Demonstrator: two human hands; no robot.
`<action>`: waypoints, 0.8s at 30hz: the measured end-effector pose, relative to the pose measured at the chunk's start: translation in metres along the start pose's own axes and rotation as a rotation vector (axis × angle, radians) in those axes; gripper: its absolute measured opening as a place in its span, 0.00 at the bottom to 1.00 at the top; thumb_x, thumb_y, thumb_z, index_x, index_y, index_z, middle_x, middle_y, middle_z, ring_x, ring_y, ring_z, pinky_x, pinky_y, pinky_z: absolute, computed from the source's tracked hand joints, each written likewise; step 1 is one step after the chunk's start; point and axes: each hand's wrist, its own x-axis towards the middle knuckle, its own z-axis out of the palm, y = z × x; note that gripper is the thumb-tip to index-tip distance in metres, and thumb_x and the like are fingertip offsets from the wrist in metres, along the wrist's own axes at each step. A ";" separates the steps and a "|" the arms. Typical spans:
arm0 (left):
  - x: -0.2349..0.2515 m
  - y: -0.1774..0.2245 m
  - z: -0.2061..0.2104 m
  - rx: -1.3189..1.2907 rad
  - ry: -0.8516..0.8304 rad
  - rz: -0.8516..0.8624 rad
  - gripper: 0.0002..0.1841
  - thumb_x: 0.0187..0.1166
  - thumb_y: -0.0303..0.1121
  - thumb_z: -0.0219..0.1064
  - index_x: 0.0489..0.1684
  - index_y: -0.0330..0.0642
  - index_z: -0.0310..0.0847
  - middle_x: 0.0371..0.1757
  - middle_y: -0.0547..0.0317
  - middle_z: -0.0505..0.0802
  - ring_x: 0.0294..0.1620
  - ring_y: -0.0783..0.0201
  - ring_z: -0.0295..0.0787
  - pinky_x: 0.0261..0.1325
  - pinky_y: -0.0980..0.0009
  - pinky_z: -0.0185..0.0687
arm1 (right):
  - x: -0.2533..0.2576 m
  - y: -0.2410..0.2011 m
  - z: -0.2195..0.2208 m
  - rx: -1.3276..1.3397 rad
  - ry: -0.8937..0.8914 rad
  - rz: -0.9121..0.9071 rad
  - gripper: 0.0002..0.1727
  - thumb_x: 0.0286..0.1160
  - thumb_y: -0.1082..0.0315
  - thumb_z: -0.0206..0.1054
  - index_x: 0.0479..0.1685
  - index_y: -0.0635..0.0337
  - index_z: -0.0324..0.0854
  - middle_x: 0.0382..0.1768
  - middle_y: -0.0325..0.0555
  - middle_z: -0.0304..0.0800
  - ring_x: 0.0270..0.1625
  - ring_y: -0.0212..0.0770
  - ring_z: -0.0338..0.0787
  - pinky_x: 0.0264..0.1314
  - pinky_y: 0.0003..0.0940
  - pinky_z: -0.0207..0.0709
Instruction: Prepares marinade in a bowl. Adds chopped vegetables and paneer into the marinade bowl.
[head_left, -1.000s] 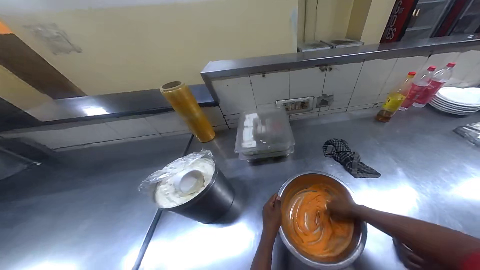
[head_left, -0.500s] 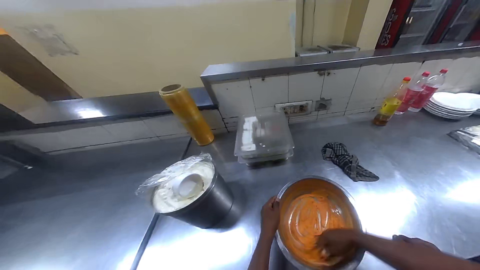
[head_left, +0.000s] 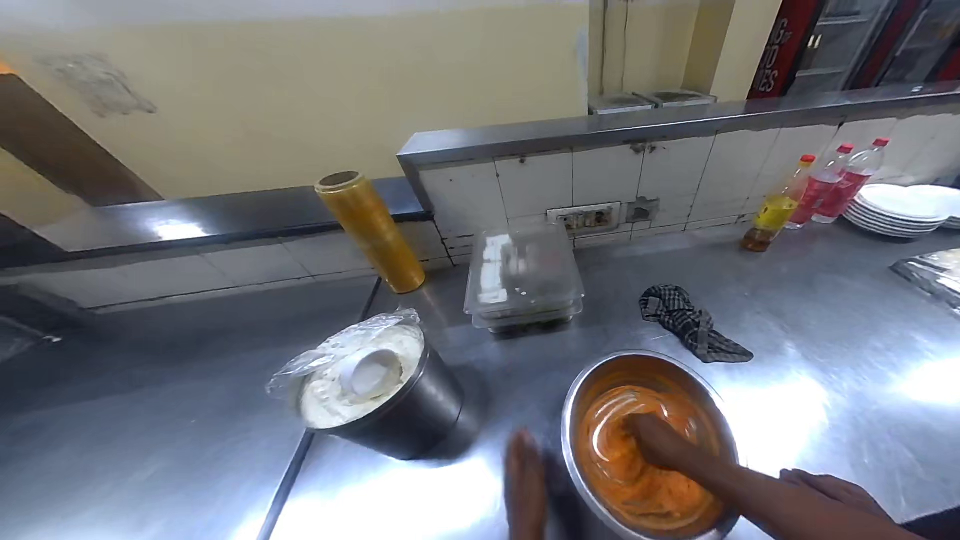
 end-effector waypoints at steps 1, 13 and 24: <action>-0.032 -0.006 0.008 -0.043 -0.067 -0.051 0.26 0.93 0.33 0.47 0.83 0.24 0.58 0.69 0.27 0.80 0.63 0.43 0.83 0.64 0.48 0.80 | -0.002 0.002 -0.002 0.000 -0.031 0.022 0.19 0.82 0.76 0.57 0.68 0.71 0.82 0.67 0.70 0.84 0.73 0.66 0.82 0.78 0.62 0.69; 0.036 0.001 0.029 -0.205 -0.080 -0.044 0.21 0.93 0.28 0.46 0.77 0.27 0.70 0.72 0.37 0.83 0.68 0.55 0.83 0.72 0.58 0.77 | 0.006 -0.075 0.041 -0.229 -0.309 -0.302 0.16 0.84 0.71 0.60 0.62 0.74 0.80 0.63 0.72 0.84 0.67 0.71 0.84 0.66 0.71 0.75; 0.050 0.008 0.037 0.091 -0.068 0.103 0.17 0.91 0.27 0.50 0.65 0.26 0.80 0.56 0.38 0.90 0.56 0.56 0.87 0.64 0.60 0.80 | -0.009 0.000 0.036 -0.079 -0.257 -0.372 0.20 0.84 0.70 0.64 0.69 0.75 0.81 0.68 0.75 0.81 0.75 0.73 0.78 0.81 0.65 0.65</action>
